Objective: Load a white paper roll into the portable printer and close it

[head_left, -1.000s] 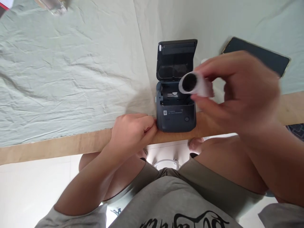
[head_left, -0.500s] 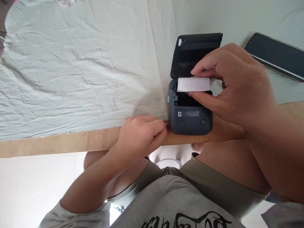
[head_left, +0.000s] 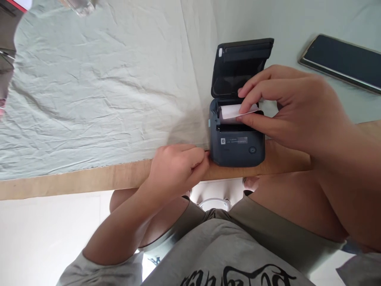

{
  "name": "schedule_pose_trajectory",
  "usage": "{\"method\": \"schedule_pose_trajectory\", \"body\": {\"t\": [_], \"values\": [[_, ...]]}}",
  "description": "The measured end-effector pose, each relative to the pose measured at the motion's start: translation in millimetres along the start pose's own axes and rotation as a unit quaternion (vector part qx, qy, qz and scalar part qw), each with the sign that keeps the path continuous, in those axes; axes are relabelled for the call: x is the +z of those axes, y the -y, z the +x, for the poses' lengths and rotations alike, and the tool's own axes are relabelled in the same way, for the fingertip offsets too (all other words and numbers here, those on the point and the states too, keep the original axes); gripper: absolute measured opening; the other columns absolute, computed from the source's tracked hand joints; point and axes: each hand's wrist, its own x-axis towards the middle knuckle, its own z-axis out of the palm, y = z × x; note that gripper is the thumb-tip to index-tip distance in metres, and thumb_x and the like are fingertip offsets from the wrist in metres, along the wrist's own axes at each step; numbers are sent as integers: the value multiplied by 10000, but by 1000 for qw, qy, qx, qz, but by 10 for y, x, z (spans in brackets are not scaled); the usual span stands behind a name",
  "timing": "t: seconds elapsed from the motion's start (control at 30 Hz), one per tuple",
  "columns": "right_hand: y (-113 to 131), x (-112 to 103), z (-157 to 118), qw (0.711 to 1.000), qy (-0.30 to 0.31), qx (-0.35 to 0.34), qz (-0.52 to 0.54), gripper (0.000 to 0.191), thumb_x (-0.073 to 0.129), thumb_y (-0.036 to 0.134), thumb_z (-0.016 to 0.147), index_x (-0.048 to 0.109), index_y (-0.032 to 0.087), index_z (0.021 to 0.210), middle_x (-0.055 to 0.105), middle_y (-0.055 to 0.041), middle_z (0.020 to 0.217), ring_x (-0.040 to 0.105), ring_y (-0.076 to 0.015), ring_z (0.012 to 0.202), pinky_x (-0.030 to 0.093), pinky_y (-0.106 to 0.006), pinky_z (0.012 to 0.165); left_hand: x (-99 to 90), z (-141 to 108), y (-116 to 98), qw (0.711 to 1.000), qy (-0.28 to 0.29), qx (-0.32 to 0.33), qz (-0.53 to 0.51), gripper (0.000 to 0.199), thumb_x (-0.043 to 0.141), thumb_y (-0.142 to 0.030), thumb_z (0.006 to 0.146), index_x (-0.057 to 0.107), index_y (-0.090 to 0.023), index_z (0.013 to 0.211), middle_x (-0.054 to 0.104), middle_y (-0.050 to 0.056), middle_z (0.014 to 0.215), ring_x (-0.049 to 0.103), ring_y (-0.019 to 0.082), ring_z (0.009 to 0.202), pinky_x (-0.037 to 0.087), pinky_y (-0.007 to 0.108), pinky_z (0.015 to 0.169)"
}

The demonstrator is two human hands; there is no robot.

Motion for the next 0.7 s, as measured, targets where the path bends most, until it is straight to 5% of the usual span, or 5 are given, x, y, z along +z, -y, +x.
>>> {"method": "schedule_pose_trajectory", "body": {"t": [0.13, 0.23, 0.33, 0.47, 0.7], "values": [[72, -53, -103, 999, -19, -43, 19, 214, 754, 113, 926, 703, 312, 864, 822, 24, 1028, 795, -206, 892, 664, -383, 775, -41, 42, -47, 998, -42, -32, -25, 457, 527, -191, 1028, 224, -245, 691, 324, -61, 556, 297, 123, 515, 277, 341, 535], [113, -24, -202, 995, -30, -89, 27, 212, 731, 110, 946, 666, 305, 895, 798, 34, 955, 754, -169, 797, 584, -340, 662, -66, 92, -59, 993, -79, -84, -28, 373, 591, -274, 1046, 405, -259, 723, 510, -43, 623, 494, 148, 581, 438, 327, 598], [140, 54, -310, 991, -36, -130, 19, 212, 676, 99, 987, 622, 294, 925, 788, 44, 932, 743, -159, 796, 563, -361, 736, -41, 132, -19, 988, -90, -105, -68, 225, 654, -448, 1081, 690, -236, 1147, 818, 75, 1138, 786, 261, 1051, 649, 407, 932], [151, 97, -421, 993, -34, -114, 15, 151, 660, 196, 1058, 668, 314, 964, 805, 23, 1021, 743, -192, 858, 572, -446, 882, 103, 165, 71, 981, -72, -90, -156, 687, 655, -640, 1114, 494, -274, 1673, 669, 128, 1671, 630, 366, 1578, 555, 545, 1292], [84, -71, -384, 995, -44, -83, 44, 99, 719, 254, 1030, 701, 340, 1074, 759, -1, 1021, 737, -196, 858, 582, -385, 742, 253, 222, 100, 974, -54, -83, -203, 754, 715, -529, 1093, 417, -294, 1745, 618, 114, 1748, 601, 372, 1626, 553, 567, 1341]]}}
